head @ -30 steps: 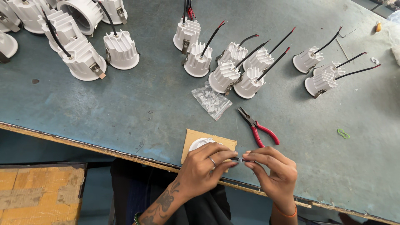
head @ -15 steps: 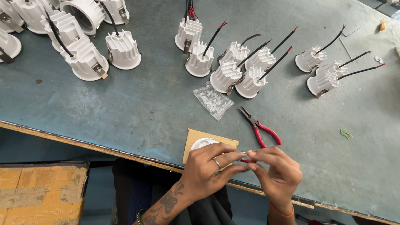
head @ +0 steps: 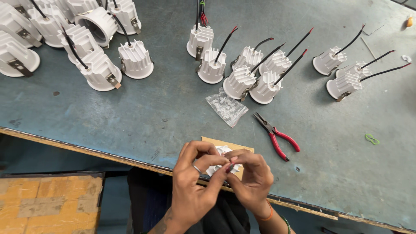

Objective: The person assembles white plastic lighting fixtures by inserting small white components into the base and securing wires. They handle each fixture one at a time, place it on a cardboard pad, and then set it aside after assembly.

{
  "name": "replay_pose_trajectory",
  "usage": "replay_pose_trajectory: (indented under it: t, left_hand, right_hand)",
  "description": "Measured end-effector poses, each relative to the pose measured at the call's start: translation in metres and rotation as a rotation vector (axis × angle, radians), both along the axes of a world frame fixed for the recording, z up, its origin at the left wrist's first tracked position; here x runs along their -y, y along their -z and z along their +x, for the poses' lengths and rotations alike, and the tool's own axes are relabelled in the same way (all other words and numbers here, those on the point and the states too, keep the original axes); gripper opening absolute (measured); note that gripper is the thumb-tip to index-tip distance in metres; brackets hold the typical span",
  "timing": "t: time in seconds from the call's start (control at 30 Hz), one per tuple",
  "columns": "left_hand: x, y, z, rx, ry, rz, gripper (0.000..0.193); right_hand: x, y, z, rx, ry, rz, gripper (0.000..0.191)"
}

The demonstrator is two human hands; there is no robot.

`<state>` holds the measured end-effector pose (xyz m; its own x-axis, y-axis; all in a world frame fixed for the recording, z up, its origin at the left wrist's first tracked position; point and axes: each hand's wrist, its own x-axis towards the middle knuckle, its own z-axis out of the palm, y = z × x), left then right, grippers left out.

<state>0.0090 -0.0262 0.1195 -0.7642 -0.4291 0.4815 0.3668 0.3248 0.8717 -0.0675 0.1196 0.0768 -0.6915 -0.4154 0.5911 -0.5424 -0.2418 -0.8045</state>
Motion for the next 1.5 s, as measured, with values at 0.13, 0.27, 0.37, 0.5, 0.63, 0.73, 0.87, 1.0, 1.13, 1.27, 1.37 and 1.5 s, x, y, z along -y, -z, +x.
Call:
replay_pose_trajectory:
  t: [0.13,0.27,0.37,0.5,0.63,0.73,0.87,1.0,1.13,1.27,1.37,1.5]
  left_hand:
    - [0.008,0.005,0.003,0.036,-0.024,-0.019,0.011]
    - [0.017,0.006,0.007,0.118,-0.028,-0.07,0.018]
    - [0.026,0.004,0.009,0.122,-0.026,-0.172,0.023]
    - [0.032,0.002,0.008,0.195,-0.075,-0.247,0.039]
    - [0.032,0.005,0.007,0.252,-0.038,-0.183,0.04]
    - [0.034,0.01,0.01,0.197,0.028,-0.166,0.038]
    - [0.036,0.02,0.012,0.133,0.117,-0.028,0.032]
    - [0.031,0.034,0.012,0.13,0.154,0.129,0.034]
    - [0.027,0.046,0.012,0.149,0.168,0.291,0.041]
    - [0.027,0.054,0.013,0.166,0.164,0.348,0.043]
    - [0.026,0.06,0.015,0.177,0.163,0.363,0.042]
    - [0.031,0.067,0.017,0.135,0.082,0.43,0.041]
  right_hand:
    - [0.013,0.004,0.0,-0.008,-0.015,0.038,0.033]
    - [0.018,0.003,-0.002,-0.032,-0.037,0.097,0.027]
    - [0.02,0.001,-0.004,-0.079,-0.057,0.14,0.023]
    - [0.02,-0.001,-0.006,-0.158,-0.067,0.211,0.02]
    - [0.02,-0.003,-0.01,-0.196,-0.069,0.254,0.024]
    - [0.02,-0.004,-0.013,-0.146,-0.167,0.244,0.025]
    - [0.019,-0.004,-0.02,-0.03,-0.296,0.262,0.023]
    - [0.019,-0.003,-0.026,-0.059,-0.318,0.318,0.022]
    - [0.021,-0.001,-0.029,-0.121,-0.329,0.268,0.02]
    - [0.021,0.0,-0.031,-0.148,-0.298,0.255,0.021]
    - [0.02,-0.001,-0.031,-0.151,-0.287,0.249,0.022]
    - [0.016,-0.001,-0.031,-0.075,-0.269,0.244,0.019]
